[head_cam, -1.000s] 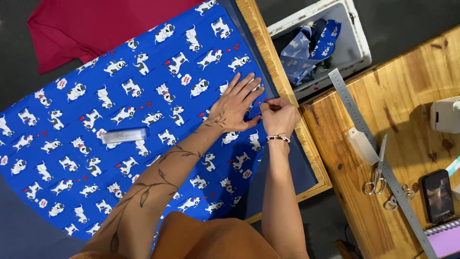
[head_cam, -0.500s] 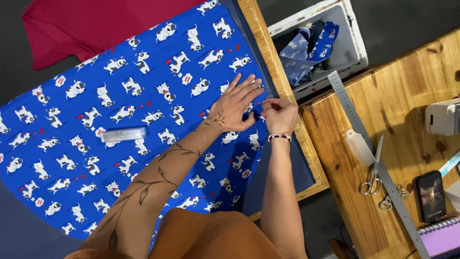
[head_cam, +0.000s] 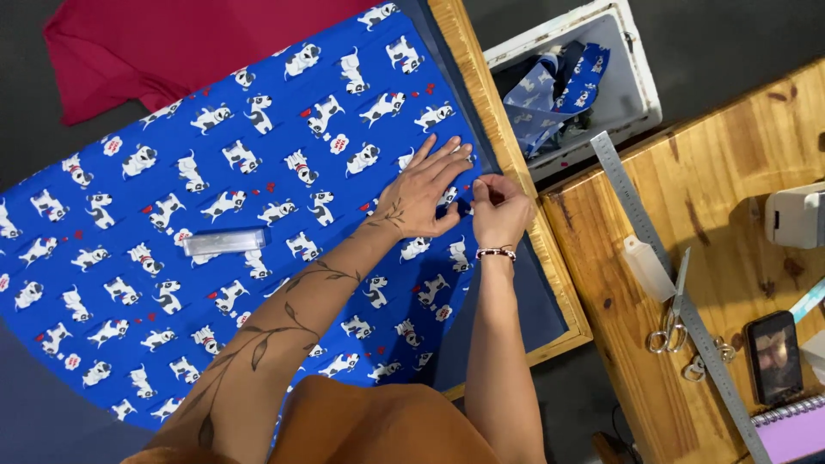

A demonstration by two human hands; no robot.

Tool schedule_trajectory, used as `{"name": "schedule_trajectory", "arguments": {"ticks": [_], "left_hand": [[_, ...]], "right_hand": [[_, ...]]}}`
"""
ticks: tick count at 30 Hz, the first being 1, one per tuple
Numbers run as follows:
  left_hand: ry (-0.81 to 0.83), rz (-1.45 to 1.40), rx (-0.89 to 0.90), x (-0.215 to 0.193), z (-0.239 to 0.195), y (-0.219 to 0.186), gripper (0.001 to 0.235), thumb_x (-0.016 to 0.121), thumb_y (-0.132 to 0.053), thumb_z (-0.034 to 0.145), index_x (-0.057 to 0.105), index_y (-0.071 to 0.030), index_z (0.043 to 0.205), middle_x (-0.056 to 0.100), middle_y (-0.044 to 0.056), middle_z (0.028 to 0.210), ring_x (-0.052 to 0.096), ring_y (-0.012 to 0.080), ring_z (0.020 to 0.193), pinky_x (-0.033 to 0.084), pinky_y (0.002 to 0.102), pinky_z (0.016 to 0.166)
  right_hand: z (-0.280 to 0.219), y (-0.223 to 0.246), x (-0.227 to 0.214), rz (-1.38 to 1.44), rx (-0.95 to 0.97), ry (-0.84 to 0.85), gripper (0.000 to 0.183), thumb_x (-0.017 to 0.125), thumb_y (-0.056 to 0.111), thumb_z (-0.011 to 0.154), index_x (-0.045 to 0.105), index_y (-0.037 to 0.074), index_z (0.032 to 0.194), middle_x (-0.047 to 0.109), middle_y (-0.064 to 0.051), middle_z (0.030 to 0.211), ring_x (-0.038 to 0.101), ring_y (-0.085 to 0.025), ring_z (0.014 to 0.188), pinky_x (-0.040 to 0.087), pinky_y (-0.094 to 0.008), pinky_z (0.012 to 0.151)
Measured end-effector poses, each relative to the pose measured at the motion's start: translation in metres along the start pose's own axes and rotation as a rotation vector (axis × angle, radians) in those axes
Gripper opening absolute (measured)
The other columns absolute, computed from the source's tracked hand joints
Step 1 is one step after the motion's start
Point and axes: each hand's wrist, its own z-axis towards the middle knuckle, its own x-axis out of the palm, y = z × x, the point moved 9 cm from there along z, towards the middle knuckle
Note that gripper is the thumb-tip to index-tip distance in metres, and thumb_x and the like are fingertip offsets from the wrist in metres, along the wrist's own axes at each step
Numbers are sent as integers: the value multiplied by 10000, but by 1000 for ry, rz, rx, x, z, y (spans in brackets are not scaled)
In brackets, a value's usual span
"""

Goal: Smoothing and cutting patterned fabric on a workbench using scissors and a ruler

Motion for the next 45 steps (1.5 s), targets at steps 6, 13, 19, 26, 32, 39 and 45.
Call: {"name": "schedule_trajectory", "arguments": {"ticks": [6, 13, 19, 26, 32, 39, 45], "left_hand": [[-23, -11, 15, -2, 0, 0, 586, 650, -227, 748, 633, -91, 1317, 513, 122, 1538, 433, 313, 1460, 232, 529, 1256], [-23, -18, 27, 0, 0, 2, 595, 630, -225, 740, 652, -108, 1322, 519, 123, 1527, 433, 330, 1458, 232, 543, 1250], [-46, 4, 63, 0, -4, 0, 572, 653, -232, 756, 692, -124, 1316, 518, 141, 1524, 421, 359, 1458, 226, 560, 1241], [-115, 62, 139, 0, -9, 5, 399, 568, -157, 914, 710, -171, 1286, 517, 116, 1519, 445, 336, 1450, 247, 550, 1239], [-75, 100, 146, 3, -5, 1, 356, 552, -161, 990, 690, -171, 1318, 463, 140, 1549, 401, 361, 1465, 231, 582, 1238], [-90, 168, 115, -15, 3, -17, 367, 451, -187, 1019, 652, -150, 1325, 414, 288, 1518, 337, 516, 1450, 328, 627, 1167], [-11, 340, 72, -1, 22, 30, 387, 587, -298, 971, 622, -75, 1286, 596, 118, 1311, 585, 327, 1290, 522, 432, 995]], "right_hand": [[2, 6, 0, -48, -22, 7, 49, 770, 234, 833, 799, 234, 873, 707, 40, 606, 739, -190, 686, 547, -310, 764], [7, 3, -2, -26, 0, -94, 87, 851, 221, 756, 789, 230, 817, 745, 42, 677, 747, -197, 670, 559, -307, 737], [-8, -19, -16, 206, 117, -40, 361, 936, 150, 715, 595, 144, 835, 753, -8, 702, 722, -137, 541, 569, -201, 551], [-188, 35, 31, -155, -446, 506, 154, 792, 289, 844, 741, 195, 955, 772, -75, 843, 739, -346, 896, 572, -452, 786], [-282, 50, 111, -212, -964, 606, 105, 682, 202, 898, 735, 112, 909, 650, -80, 926, 684, -296, 952, 562, -345, 723], [-288, 97, 106, -132, -1069, 665, 102, 651, 70, 901, 712, 22, 968, 660, -149, 988, 672, -365, 1013, 546, -406, 836], [-279, 119, 77, -42, -1133, 737, 134, 624, -43, 903, 692, -54, 1018, 669, -208, 1041, 661, -424, 1064, 532, -458, 933]]}}
